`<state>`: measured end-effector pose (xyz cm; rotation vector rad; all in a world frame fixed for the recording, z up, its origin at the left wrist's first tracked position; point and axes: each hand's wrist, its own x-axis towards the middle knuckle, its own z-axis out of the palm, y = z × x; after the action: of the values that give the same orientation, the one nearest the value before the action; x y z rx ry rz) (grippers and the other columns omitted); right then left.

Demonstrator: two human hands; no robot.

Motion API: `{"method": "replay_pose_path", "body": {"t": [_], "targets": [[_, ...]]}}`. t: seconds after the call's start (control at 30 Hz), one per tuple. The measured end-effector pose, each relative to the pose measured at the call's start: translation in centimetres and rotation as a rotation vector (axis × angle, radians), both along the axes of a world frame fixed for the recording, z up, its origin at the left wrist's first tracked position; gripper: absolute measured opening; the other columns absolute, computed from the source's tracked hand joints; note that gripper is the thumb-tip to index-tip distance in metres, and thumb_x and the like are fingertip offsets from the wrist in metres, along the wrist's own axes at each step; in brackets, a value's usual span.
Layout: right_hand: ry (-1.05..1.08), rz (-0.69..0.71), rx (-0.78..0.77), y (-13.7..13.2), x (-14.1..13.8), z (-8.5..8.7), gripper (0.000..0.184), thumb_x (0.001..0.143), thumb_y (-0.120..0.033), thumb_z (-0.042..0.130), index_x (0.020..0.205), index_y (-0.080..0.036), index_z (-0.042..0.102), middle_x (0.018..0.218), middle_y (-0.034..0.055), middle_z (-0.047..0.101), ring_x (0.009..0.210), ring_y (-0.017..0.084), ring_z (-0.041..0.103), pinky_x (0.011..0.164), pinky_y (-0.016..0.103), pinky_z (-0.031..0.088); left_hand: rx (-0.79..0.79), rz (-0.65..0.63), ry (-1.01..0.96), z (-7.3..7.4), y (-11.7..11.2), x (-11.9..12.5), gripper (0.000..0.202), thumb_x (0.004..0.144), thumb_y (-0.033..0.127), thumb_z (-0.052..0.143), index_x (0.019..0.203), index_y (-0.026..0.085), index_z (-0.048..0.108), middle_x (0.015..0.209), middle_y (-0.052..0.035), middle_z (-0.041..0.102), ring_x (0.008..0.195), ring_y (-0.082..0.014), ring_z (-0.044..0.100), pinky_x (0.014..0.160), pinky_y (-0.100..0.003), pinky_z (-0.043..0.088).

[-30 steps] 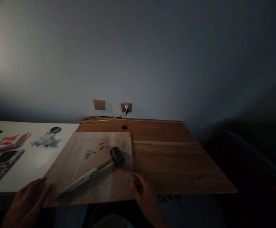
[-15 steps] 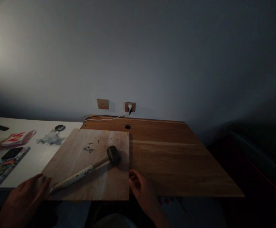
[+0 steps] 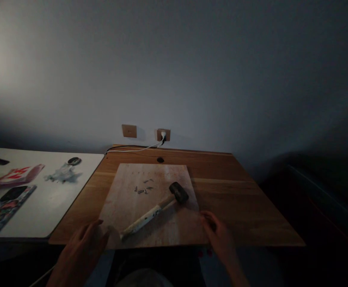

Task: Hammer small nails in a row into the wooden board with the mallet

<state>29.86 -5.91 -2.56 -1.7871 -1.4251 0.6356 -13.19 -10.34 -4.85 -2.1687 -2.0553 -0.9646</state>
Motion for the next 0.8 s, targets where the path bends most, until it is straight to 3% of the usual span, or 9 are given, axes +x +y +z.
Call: {"method": "replay_pose_path", "body": {"t": [0.17, 0.33, 0.5, 0.67, 0.8], "targets": [[-0.048, -0.217, -0.005, -3.0, 6.9, -0.6, 0.045, 0.075, -0.061, 0.061, 0.091, -0.024, 0.079, 0.1, 0.01, 0.082, 0.096, 0.033, 0.076, 0.088, 0.045, 0.059, 0.03, -0.156, -0.22, -2.5, -2.0, 3.9, 0.022, 0.094, 0.038, 0.055, 0.111, 0.027, 0.065, 0.098, -0.0047, 0.074, 0.081, -0.0215, 0.074, 0.069, -0.028, 0.062], [-0.03, -0.327, 0.003, -5.6, 10.4, -0.8, 0.045, 0.071, -0.06, 0.064, 0.09, -0.023, 0.08, 0.103, 0.0105, 0.082, 0.101, 0.033, 0.075, 0.088, 0.042, 0.06, 0.088, -0.296, -0.161, -3.2, -2.0, 5.4, 0.018, 0.096, 0.036, 0.054, 0.106, 0.028, 0.067, 0.094, -0.004, 0.075, 0.083, -0.0219, 0.074, 0.073, -0.028, 0.062], [-0.027, -0.303, 0.004, -6.4, 9.8, -0.5, 0.047, 0.072, -0.061, 0.063, 0.093, -0.023, 0.078, 0.102, 0.0101, 0.082, 0.1, 0.033, 0.076, 0.087, 0.041, 0.061, 0.15, -0.271, -0.115, -0.8, 1.0, 6.2, 0.021, 0.098, 0.04, 0.053, 0.102, 0.026, 0.068, 0.095, -0.0057, 0.074, 0.086, -0.0233, 0.073, 0.075, -0.031, 0.061], [-0.073, -0.343, -0.007, -6.0, 8.8, -0.4, 0.05, 0.077, -0.065, 0.058, 0.097, -0.023, 0.076, 0.102, 0.0119, 0.081, 0.095, 0.032, 0.076, 0.079, 0.042, 0.062, 0.013, -0.559, -0.053, 2.5, 5.6, 9.0, 0.021, 0.099, 0.023, 0.049, 0.11, 0.024, 0.066, 0.107, -0.0052, 0.072, 0.093, -0.019, 0.071, 0.085, -0.027, 0.059], [-0.224, -0.332, 0.201, -5.5, 7.2, -0.1, 0.048, 0.082, -0.062, 0.056, 0.097, -0.021, 0.074, 0.103, 0.0149, 0.078, 0.094, 0.033, 0.073, 0.083, 0.046, 0.059, -0.019, -0.657, 0.103, 3.6, 10.2, 12.3, 0.04, 0.092, 0.01, 0.049, 0.129, 0.021, 0.059, 0.133, -0.0102, 0.065, 0.12, -0.0249, 0.062, 0.101, -0.039, 0.055]]}}
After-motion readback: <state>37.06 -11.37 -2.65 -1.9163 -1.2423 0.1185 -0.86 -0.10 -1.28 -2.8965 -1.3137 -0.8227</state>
